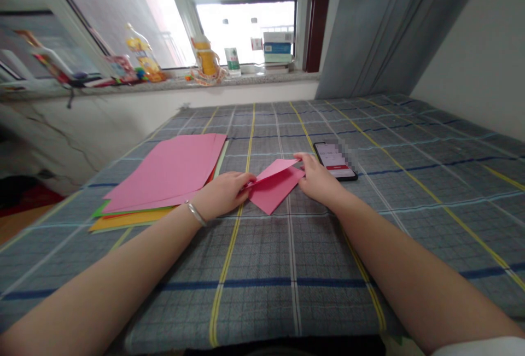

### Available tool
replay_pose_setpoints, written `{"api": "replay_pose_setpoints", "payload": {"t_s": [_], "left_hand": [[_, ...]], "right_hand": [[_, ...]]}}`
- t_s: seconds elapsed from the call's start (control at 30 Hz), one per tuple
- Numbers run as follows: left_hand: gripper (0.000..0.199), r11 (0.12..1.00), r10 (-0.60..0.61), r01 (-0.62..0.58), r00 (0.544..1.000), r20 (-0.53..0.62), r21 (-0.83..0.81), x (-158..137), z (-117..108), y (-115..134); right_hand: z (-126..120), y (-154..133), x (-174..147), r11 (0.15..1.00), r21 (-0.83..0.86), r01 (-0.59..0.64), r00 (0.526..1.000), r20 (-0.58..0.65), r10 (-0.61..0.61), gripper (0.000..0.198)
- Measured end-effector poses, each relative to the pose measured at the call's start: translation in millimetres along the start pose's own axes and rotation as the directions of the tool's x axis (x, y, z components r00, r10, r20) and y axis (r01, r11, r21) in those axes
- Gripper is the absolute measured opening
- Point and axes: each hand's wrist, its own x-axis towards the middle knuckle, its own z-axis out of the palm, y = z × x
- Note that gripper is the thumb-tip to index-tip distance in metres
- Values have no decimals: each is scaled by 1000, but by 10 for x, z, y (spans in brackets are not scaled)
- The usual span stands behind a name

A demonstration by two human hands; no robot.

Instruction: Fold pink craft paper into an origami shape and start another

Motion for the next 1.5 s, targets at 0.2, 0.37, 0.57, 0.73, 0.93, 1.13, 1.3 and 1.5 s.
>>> {"api": "replay_pose_setpoints", "payload": {"t_s": [0.2,0.37,0.57,0.73,0.93,1.13,1.3,1.5], "left_hand": [[19,992,-120,120,993,-14,-37,15,5,-7],[20,971,-226,225,974,-5,-79,15,7,-58],[35,949,-316,316,948,36,-5,28,0,-96],[37,927,-363,369,928,86,-68,48,23,-128],[29,923,-301,322,945,127,-212,57,50,-156],[25,908,-262,282,959,104,-310,58,40,-115],[24,880,-278,296,955,102,-372,59,71,-121],[27,895,-252,253,966,51,-366,67,129,-96]], "right_hand": [[78,88,-2,996,60,-59,993,-96,65,69],[63,67,-15,999,-28,-33,995,-92,30,54],[-49,-134,-69,962,-256,95,994,82,-77,44],[-92,-245,-89,896,-304,325,929,280,-242,54],[-82,-284,-118,841,-230,490,845,362,-394,66],[-142,-414,-135,787,-156,597,774,371,-514,64],[-172,-490,-146,787,-76,612,753,361,-550,67],[-142,-420,-171,828,-16,561,756,416,-505,79]]}}
